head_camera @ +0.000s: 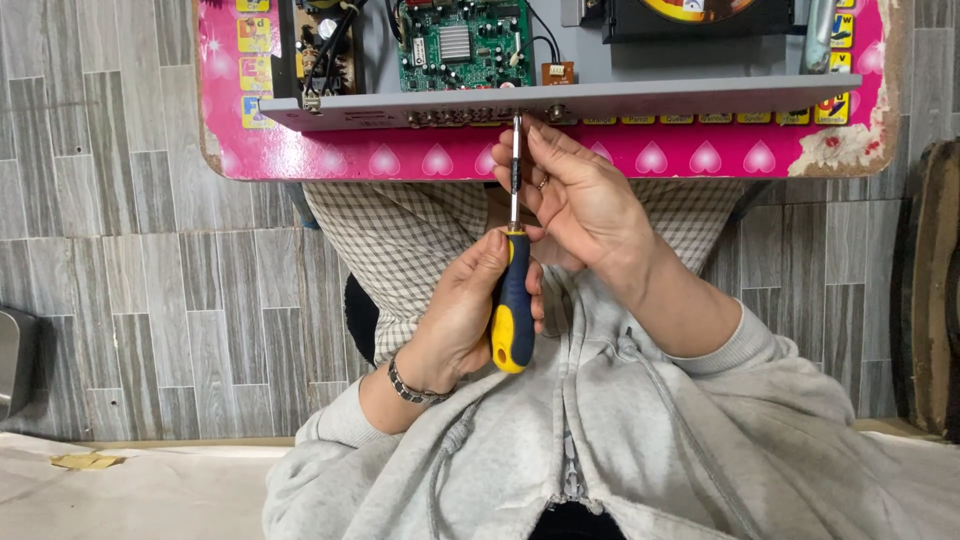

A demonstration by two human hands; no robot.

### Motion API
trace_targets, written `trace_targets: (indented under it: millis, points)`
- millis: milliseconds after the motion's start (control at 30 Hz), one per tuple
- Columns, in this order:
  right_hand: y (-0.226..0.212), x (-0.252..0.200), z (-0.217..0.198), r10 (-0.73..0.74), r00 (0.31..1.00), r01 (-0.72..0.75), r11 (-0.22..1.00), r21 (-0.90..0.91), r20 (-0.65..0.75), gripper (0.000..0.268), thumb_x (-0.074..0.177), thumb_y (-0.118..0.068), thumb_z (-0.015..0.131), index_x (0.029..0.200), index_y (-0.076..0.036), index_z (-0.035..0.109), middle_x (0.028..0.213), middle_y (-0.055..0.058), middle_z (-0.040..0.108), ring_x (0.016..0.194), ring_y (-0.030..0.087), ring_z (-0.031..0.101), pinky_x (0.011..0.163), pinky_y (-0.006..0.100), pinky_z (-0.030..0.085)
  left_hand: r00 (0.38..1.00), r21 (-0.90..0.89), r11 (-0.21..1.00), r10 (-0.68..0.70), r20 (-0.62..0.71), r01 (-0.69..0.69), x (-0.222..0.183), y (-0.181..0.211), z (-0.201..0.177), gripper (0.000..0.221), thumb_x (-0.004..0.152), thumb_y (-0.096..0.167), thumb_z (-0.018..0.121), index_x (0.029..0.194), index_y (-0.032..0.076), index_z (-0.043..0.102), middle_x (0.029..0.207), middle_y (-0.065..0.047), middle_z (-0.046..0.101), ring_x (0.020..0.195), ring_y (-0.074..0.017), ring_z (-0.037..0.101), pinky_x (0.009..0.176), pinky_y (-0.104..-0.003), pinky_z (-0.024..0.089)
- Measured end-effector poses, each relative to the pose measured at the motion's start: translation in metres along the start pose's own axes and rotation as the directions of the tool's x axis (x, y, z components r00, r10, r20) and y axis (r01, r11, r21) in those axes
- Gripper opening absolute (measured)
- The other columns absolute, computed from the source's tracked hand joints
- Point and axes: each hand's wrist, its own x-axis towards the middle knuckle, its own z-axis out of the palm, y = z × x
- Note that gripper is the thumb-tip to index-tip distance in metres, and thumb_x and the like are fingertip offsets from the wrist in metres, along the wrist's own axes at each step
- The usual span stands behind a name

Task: Repairing an electronic device by using a screwdriver to manipulate screws on the back panel

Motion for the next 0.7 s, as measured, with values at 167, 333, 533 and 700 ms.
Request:
trace_targets:
  millis: [167,333,533,700]
  points:
    - [-0.005,-0.008,0.009,0.006,0.999,-0.005,0.999,-0.038,0.031,0.027,0.097,-0.014,0.065,0.123,-0.007,0.066,0.118,0.013,0.073,0.107,0.022,0.073,0.099,0.04,0.06,1.0,-0.012,1.0,0.016,0.001,-0.016,0.001,-0.001,0.002,0.038,0.107,0.032,0.045,0.121,0.0,0.058,0.071,-0.013,0.058,0.056,-0.0225,0.067,0.05,-0.036,0.063]
    - [-0.037,-0.038,0.018,-0.333,0.88,0.474,0.593,-0.651,0.339,0.024,0.1,-0.008,0.061,0.122,0.002,0.063,0.124,0.019,0.065,0.118,0.029,0.064,0.105,0.044,0.05,1.0,-0.01,1.0,0.026,-0.016,-0.026,0.001,0.001,0.001,0.036,0.107,0.029,0.045,0.123,-0.002,0.058,0.072,-0.014,0.059,0.057,-0.0232,0.068,0.051,-0.037,0.063]
    - [-0.089,-0.016,0.056,-0.227,0.437,0.697,-0.526,-0.488,0.87,0.017,0.093,0.013,0.067,0.108,0.011,0.074,0.112,0.017,0.069,0.09,0.031,0.06,0.08,0.039,0.049,0.995,-0.025,0.996,-0.086,0.051,0.087,-0.002,0.012,-0.001,0.036,0.103,0.027,0.05,0.128,0.002,0.056,0.082,-0.009,0.065,0.064,-0.0148,0.065,0.058,-0.028,0.059]
    - [-0.114,0.009,0.065,0.089,0.657,0.697,-0.45,-0.558,0.748,0.019,0.096,-0.003,0.065,0.11,0.006,0.074,0.098,0.013,0.074,0.066,0.03,0.064,0.058,0.039,0.048,0.992,0.017,0.992,-0.127,0.02,0.126,-0.001,0.016,-0.003,0.035,0.102,0.027,0.053,0.124,0.0,0.059,0.082,-0.009,0.066,0.064,-0.0152,0.065,0.059,-0.028,0.059]
